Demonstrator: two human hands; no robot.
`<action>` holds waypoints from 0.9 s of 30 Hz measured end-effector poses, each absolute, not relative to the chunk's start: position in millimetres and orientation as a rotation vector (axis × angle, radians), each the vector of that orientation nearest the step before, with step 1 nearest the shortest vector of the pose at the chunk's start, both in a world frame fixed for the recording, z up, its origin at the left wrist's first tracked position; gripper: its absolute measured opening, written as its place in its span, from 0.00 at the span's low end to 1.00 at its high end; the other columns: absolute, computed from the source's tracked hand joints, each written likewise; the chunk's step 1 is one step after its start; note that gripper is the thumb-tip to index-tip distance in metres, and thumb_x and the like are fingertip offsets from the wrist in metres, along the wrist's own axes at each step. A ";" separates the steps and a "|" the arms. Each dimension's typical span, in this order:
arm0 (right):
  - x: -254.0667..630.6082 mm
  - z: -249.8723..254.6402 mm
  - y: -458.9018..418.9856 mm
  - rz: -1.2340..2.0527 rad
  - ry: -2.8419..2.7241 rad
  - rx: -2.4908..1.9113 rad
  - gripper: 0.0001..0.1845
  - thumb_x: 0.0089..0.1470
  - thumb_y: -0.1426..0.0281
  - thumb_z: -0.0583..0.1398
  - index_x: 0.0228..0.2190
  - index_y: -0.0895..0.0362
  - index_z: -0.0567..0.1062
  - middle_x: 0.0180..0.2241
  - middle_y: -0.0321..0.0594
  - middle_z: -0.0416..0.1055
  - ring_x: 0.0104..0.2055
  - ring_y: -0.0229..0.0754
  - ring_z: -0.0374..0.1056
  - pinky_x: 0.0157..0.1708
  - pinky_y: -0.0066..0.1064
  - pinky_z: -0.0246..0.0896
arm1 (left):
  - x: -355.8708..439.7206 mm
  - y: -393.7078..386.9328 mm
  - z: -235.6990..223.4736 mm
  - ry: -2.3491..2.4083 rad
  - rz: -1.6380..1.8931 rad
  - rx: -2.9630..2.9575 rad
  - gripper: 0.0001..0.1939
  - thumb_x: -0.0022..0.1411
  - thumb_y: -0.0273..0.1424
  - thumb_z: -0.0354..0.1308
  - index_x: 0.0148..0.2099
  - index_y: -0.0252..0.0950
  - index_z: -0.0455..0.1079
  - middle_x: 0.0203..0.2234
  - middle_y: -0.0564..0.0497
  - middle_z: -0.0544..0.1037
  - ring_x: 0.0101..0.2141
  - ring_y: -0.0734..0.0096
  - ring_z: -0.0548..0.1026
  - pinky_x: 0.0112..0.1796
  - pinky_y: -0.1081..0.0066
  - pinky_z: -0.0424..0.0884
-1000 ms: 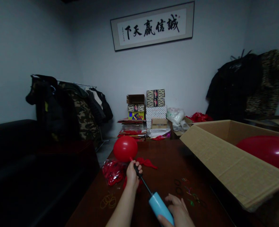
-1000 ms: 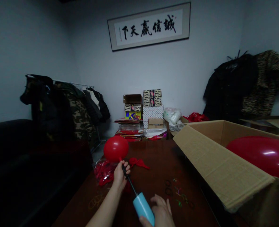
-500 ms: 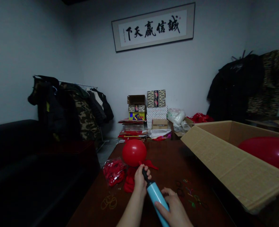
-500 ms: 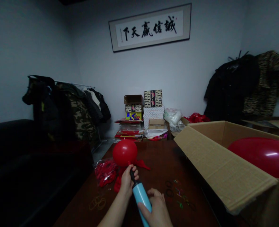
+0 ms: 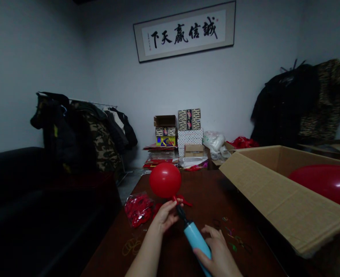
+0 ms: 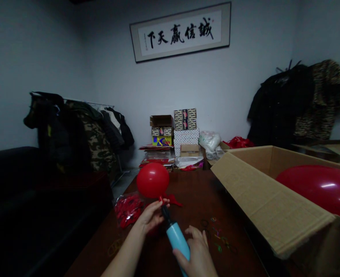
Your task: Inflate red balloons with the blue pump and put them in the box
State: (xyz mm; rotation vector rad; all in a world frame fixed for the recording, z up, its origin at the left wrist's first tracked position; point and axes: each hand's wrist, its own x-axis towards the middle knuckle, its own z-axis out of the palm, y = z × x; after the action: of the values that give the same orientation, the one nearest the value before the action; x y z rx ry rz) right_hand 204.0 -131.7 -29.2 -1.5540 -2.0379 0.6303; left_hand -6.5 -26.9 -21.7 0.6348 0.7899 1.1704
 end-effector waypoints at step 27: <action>207.2 -49.9 -119.7 0.748 -1.957 -1.535 0.26 0.54 0.50 0.49 0.35 0.56 0.76 0.43 0.42 0.70 0.48 0.48 0.63 0.52 0.37 0.50 | 32.3 -36.7 -30.2 0.687 1.388 0.564 0.08 0.55 0.31 0.61 0.33 0.32 0.67 0.35 0.39 0.78 0.37 0.56 0.77 0.38 0.58 0.73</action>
State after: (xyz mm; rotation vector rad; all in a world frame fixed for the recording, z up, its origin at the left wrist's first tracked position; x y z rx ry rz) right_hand 207.2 -119.7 -49.9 -1.5350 -1.9565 0.7476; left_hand 32.3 -36.7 -30.2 0.5642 0.6873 1.3882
